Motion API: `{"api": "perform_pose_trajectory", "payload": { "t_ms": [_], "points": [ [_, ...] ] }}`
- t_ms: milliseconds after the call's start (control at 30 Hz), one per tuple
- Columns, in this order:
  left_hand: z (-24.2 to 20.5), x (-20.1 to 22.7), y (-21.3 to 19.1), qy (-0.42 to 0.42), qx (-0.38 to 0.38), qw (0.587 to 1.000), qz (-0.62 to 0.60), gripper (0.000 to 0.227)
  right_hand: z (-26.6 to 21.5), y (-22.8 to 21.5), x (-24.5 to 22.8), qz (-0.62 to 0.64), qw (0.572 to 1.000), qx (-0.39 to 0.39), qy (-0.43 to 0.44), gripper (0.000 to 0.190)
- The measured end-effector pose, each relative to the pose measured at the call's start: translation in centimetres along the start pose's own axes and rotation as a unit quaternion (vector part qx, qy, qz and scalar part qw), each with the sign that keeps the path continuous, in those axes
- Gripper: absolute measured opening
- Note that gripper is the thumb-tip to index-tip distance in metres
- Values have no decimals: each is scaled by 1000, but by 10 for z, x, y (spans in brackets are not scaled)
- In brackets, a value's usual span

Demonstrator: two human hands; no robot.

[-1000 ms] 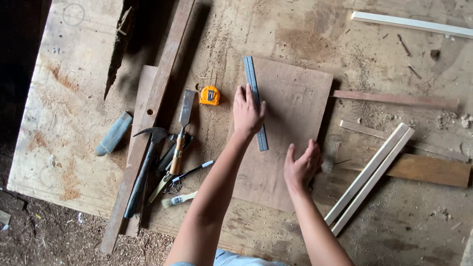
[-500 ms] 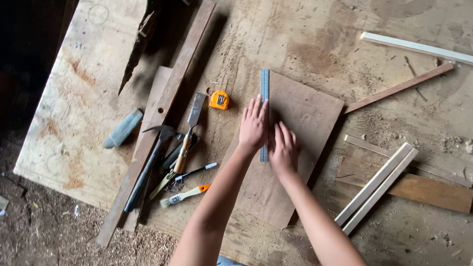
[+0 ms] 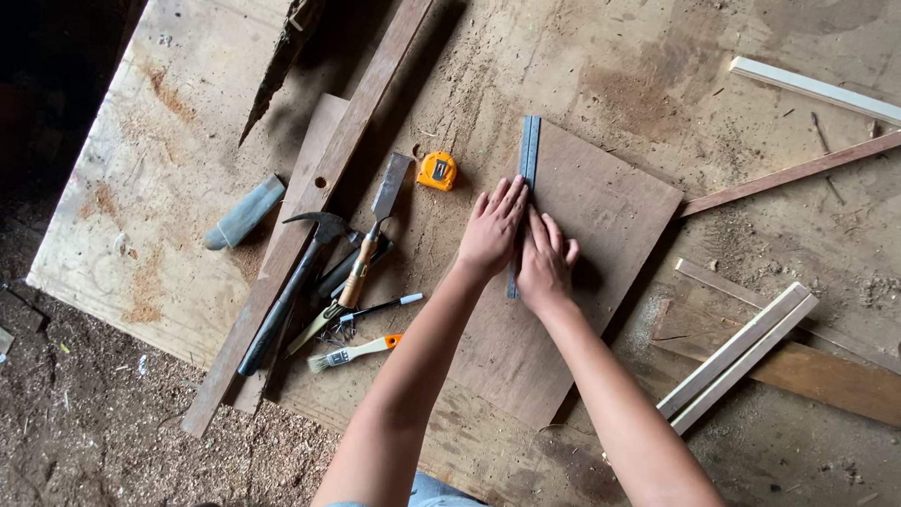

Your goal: The person uses a hand saw to cut a thin wooden strip on a workbench, then uses a metal ruler and marker to draw straight lines on a larger wooden board.

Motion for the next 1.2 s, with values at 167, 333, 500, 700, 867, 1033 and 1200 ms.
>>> {"api": "perform_pose_trajectory", "payload": {
  "t_ms": [167, 333, 500, 700, 867, 1033, 1200],
  "points": [
    [1, 4, 5, -12, 15, 999, 39, 63, 2, 3, 5, -17, 1000, -3, -15, 56],
    [1, 9, 8, -34, 17, 998, 46, 63, 5, 0, 10, -25, 999, -25, -20, 59],
    [-3, 13, 8, -43, 12, 996, 72, 67, 7, -11, 11, -9, 998, -66, -15, 69],
    [-1, 18, 8, -49, 23, 997, 47, 65, 7, -24, 14, 8, 995, -96, -17, 69],
    [1, 15, 6, -40, 24, 998, 43, 67, 9, -24, 15, 10, 996, -84, -18, 68],
    [-5, 19, 6, -36, 35, 999, 16, 68, 3, -24, 15, -2, 996, -85, -20, 63],
    [-11, 24, 7, -31, 26, 998, 44, 69, -4, -28, 16, 7, 995, -99, -7, 66]
  ]
}}
Point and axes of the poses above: each hand's wrist, its own z-axis towards the middle knuckle, its own y-axis out of the palm, x = y × z, the point moved 3 cm from there along z, towards the middle knuckle, and after that the axes turned 3 degrees about z, right-handed, at the moved point
